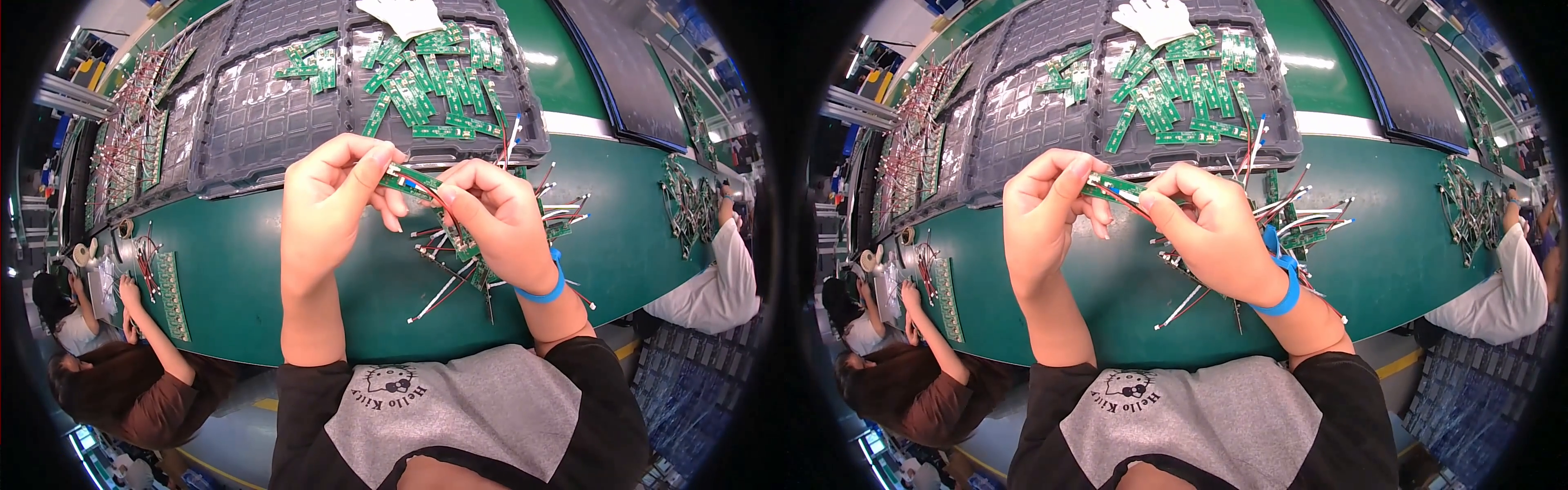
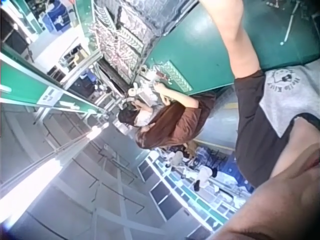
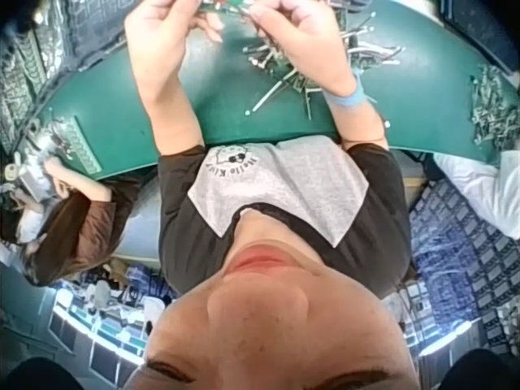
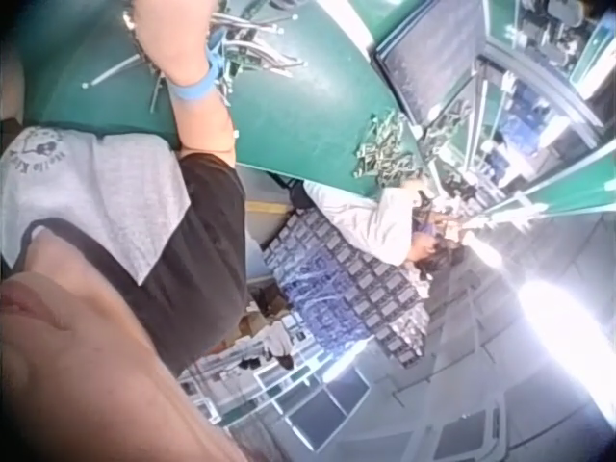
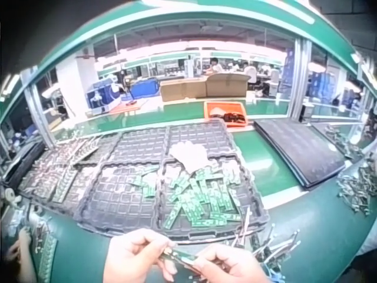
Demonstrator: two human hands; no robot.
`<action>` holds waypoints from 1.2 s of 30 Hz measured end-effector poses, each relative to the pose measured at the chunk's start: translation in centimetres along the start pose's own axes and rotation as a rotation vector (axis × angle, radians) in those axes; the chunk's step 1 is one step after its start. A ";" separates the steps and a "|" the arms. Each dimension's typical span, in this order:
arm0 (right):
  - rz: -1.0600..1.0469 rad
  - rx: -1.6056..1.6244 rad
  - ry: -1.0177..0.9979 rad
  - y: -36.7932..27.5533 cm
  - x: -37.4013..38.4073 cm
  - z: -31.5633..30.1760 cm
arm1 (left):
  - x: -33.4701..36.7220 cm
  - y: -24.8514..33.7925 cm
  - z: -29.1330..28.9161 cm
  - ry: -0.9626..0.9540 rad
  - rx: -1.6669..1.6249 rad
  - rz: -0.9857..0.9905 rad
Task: The person connects wire harnesses to circuit boards by hand, handles and turns a small portable fan, and attaches more wire harnesses to circuit boards.
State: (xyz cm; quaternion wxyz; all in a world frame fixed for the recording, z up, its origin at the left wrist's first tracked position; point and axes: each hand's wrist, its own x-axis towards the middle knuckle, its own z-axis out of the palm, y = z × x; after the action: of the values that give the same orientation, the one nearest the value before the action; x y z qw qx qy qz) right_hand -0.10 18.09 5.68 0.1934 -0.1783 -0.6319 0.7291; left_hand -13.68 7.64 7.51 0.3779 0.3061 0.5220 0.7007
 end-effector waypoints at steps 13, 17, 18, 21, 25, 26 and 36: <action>0.010 0.021 0.027 -0.2 0.4 0.0 | 0.4 -0.1 0.1 -0.007 0.019 -0.012; -0.013 -0.014 0.018 -0.7 0.5 0.1 | 0.3 0.5 0.1 -0.003 0.022 0.000; -0.022 -0.022 0.006 -0.8 0.5 0.4 | -0.2 0.9 0.3 0.015 0.024 -0.005; -0.057 -0.086 0.063 -0.7 0.3 0.3 | -0.1 0.4 0.0 -0.023 0.111 0.007; -0.075 -0.098 0.090 -0.8 -0.1 0.2 | -0.4 -0.1 -0.1 -0.162 0.276 0.024; -0.069 -0.102 0.104 -0.7 -0.2 0.2 | -0.5 -0.7 0.0 -0.147 0.301 0.069; -0.095 -0.180 0.104 -0.5 -0.1 0.4 | -0.6 -1.2 1.3 -0.067 0.462 0.255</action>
State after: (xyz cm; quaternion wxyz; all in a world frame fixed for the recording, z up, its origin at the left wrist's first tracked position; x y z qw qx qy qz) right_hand -0.15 17.80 6.28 0.2435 -0.2026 -0.6916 0.6492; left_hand -12.01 7.95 6.68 0.2236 0.4704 0.6124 0.5947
